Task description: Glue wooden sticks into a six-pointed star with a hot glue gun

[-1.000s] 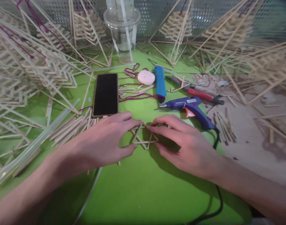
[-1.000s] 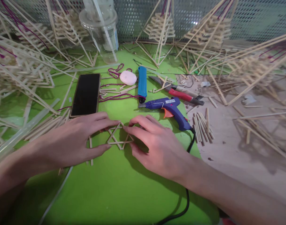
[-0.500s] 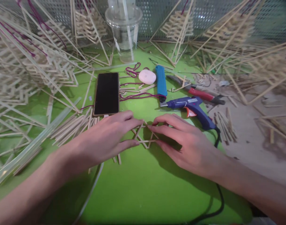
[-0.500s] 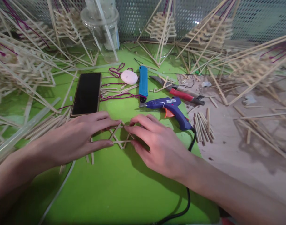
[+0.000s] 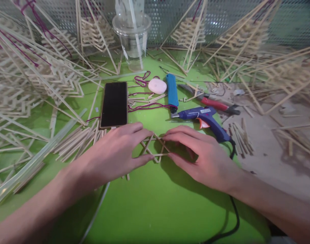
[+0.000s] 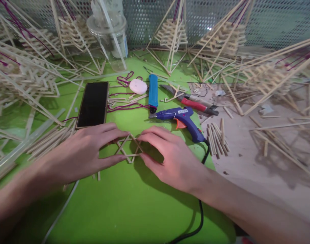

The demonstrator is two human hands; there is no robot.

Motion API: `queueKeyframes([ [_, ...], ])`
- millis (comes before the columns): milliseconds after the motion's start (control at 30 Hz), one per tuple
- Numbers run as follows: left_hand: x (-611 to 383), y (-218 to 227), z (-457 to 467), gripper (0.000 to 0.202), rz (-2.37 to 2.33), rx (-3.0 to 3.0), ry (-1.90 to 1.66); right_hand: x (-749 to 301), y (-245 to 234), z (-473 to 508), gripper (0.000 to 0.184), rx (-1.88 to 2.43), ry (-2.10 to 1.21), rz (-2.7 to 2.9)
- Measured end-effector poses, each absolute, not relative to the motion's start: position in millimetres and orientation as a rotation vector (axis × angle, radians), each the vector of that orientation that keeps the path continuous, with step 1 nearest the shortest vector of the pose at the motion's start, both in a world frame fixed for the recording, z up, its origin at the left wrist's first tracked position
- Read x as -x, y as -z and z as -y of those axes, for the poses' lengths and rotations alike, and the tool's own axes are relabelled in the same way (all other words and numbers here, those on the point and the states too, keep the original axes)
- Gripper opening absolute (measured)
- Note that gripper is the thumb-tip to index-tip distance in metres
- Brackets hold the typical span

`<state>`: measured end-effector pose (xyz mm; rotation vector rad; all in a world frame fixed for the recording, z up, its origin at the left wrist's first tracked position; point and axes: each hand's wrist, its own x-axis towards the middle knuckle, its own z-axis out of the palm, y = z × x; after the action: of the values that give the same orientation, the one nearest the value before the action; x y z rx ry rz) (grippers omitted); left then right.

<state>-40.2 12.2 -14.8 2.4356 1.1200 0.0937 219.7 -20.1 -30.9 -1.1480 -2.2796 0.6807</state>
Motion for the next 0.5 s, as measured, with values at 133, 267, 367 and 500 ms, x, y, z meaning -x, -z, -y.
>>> queueKeyframes([
  [133, 39.5, 16.4, -12.2, 0.047, -1.119, -2.45, -0.123, -220.1, 32.2, 19.0, 0.026, 1.13, -0.681, 2.269],
  [267, 39.1, 18.9, -11.9, 0.048, -1.112, -2.464, -0.15, -220.2, 33.3, 18.2, 0.025, 1.107, -0.687, 2.281],
  [367, 38.3, 19.6, -11.9, 0.049, -1.119, -2.473, -0.161, -220.8, 33.1, 18.4, 0.025, 1.102, -0.679, 2.277],
  [500, 37.9, 18.2, -11.9, 0.048, -1.122, -2.458, -0.163, -221.1, 33.5, 18.8, 0.025, 1.105, -0.681, 2.272],
])
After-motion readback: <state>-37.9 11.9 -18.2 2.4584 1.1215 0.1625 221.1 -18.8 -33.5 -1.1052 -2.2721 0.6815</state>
